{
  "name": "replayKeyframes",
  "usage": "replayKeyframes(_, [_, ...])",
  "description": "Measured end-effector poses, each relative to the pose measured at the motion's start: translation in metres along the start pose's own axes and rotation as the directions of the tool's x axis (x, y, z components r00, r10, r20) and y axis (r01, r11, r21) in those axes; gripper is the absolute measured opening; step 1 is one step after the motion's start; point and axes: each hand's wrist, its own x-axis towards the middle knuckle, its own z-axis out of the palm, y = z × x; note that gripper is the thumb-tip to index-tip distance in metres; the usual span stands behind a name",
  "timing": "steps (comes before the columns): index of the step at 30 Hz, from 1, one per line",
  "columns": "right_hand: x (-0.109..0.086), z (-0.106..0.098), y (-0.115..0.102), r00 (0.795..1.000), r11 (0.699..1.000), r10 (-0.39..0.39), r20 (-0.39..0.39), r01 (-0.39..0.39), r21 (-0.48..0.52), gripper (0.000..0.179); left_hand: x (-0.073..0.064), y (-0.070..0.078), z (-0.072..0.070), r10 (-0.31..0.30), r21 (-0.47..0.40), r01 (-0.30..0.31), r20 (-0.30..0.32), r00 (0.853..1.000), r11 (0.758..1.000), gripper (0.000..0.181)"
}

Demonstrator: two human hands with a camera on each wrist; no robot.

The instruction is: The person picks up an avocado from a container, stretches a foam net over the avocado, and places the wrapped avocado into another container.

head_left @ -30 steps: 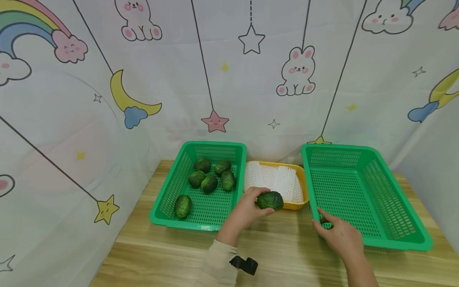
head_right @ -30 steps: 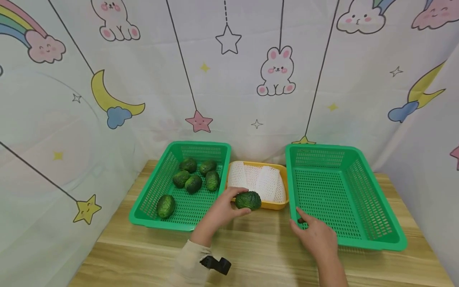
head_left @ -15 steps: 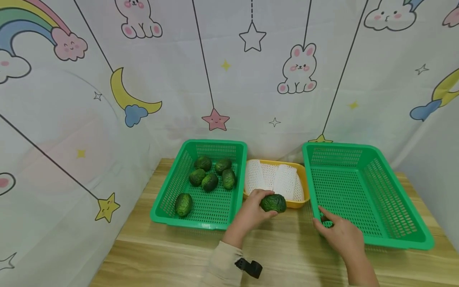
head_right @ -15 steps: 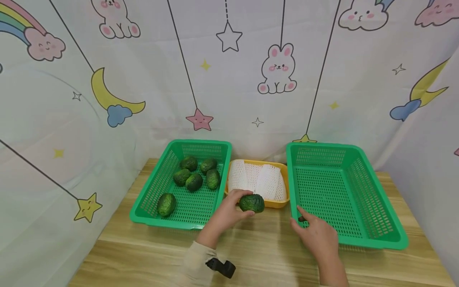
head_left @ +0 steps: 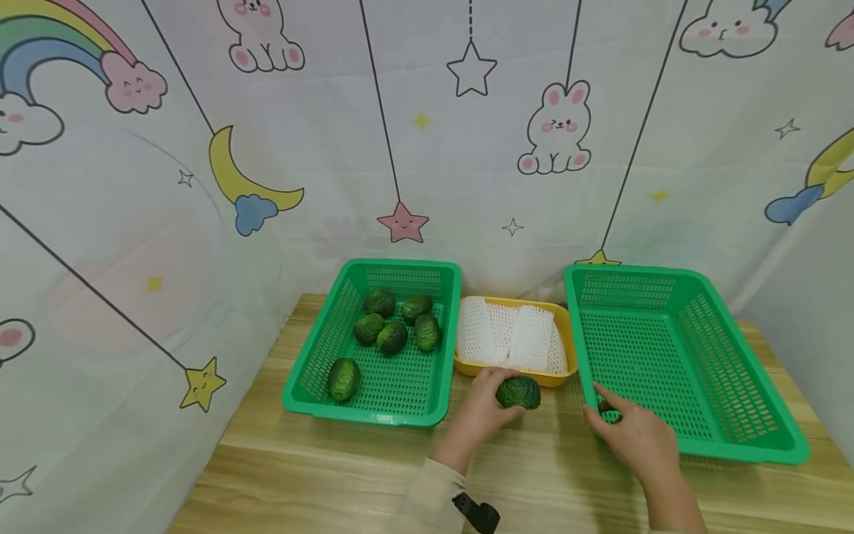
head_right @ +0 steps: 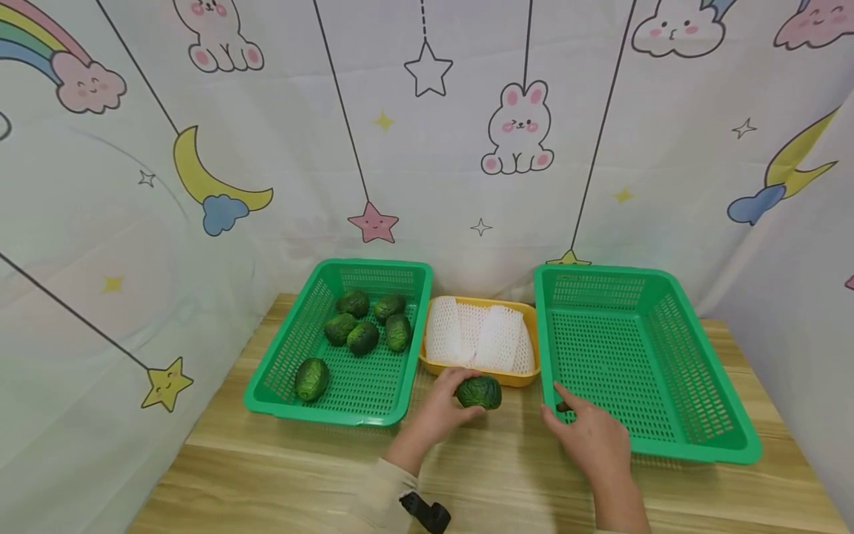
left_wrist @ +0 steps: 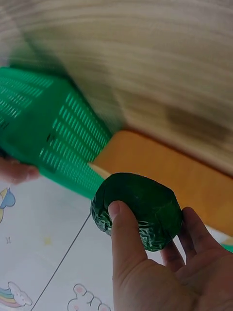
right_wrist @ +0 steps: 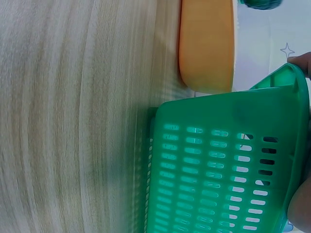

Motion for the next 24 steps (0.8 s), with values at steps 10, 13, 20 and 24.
replayKeyframes(10, [-0.001, 0.000, 0.000, 1.000, 1.000, 0.002, -0.004, -0.002, 0.001, 0.067, 0.000, -0.026, 0.025, -0.032, 0.037, 0.031, 0.015, 0.999, 0.999, 0.050])
replayKeyframes(13, [-0.001, -0.001, 0.000, 1.000, 1.000, 0.008, 0.005, -0.008, 0.001, 0.067, 0.000, -0.031, 0.030, -0.034, 0.035, 0.034, 0.012, 0.999, 0.999, 0.050])
replayKeyframes(20, [0.000, 0.000, 0.000, 1.000, 1.000, 0.018, 0.018, -0.018, 0.007, 0.069, -0.001, -0.037, 0.033, -0.029, 0.030, 0.029, 0.001, 1.000, 0.999, 0.050])
replayKeyframes(24, [0.000, 0.000, 0.000, 1.000, 1.000, 0.017, 0.017, -0.017, 0.008, 0.069, -0.001, -0.037, 0.033, -0.034, 0.025, 0.034, 0.007, 0.999, 0.999, 0.051])
